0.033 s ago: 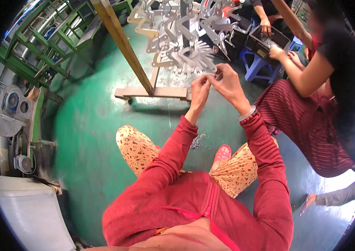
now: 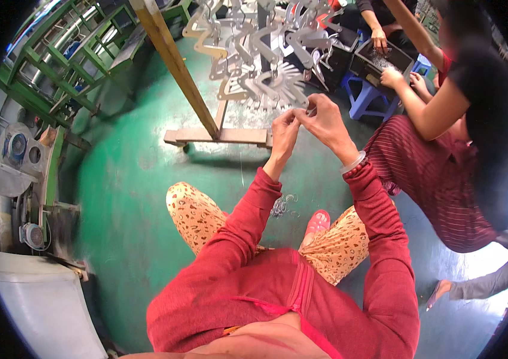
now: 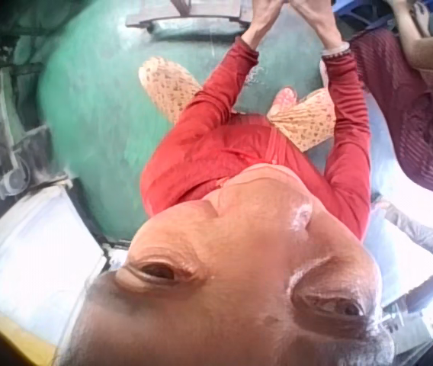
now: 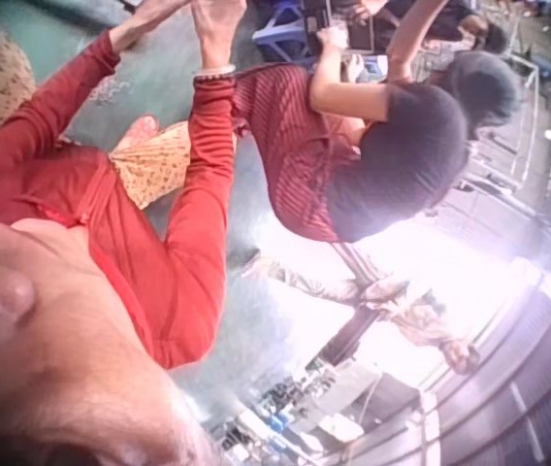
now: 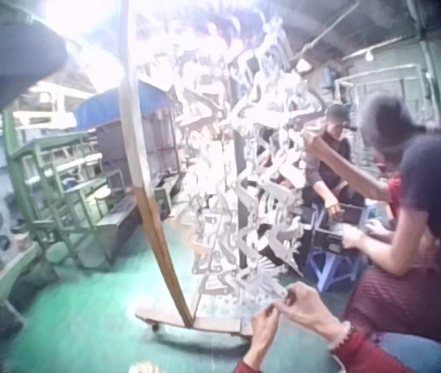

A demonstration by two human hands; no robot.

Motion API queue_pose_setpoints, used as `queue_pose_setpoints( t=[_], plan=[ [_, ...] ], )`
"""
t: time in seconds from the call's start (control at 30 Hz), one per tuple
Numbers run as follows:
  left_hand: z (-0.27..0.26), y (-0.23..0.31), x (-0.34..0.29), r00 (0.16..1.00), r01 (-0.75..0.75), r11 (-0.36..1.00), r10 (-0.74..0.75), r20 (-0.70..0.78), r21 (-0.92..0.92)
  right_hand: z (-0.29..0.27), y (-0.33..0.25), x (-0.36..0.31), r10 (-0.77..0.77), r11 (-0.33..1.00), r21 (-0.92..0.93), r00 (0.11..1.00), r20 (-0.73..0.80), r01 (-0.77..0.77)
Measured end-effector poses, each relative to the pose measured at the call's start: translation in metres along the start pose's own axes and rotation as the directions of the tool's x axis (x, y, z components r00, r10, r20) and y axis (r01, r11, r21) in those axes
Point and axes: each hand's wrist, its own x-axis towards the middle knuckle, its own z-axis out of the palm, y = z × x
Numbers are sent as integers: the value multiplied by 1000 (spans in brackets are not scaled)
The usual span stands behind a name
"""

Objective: The person attaches small metal clips and components to a large vertical metal assembly rack using their hands while crouching on the floor.

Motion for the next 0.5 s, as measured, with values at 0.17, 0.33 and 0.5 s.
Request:
queue_pose_setpoints(
  t=[0.17,0.33,0.5],
  plan=[
    [-2,6,11,998,23,999,-20,68,-42,-11,-6,27,137,979,-171,981,134,-114],
    [-10,19,13,990,44,999,-42,135,-10,-34,-27,44,276,959,-175,864,421,-221],
    [-6,22,15,987,27,999,-23,157,-26,-39,-25,49,330,943,-171,856,397,-284]
  ],
)
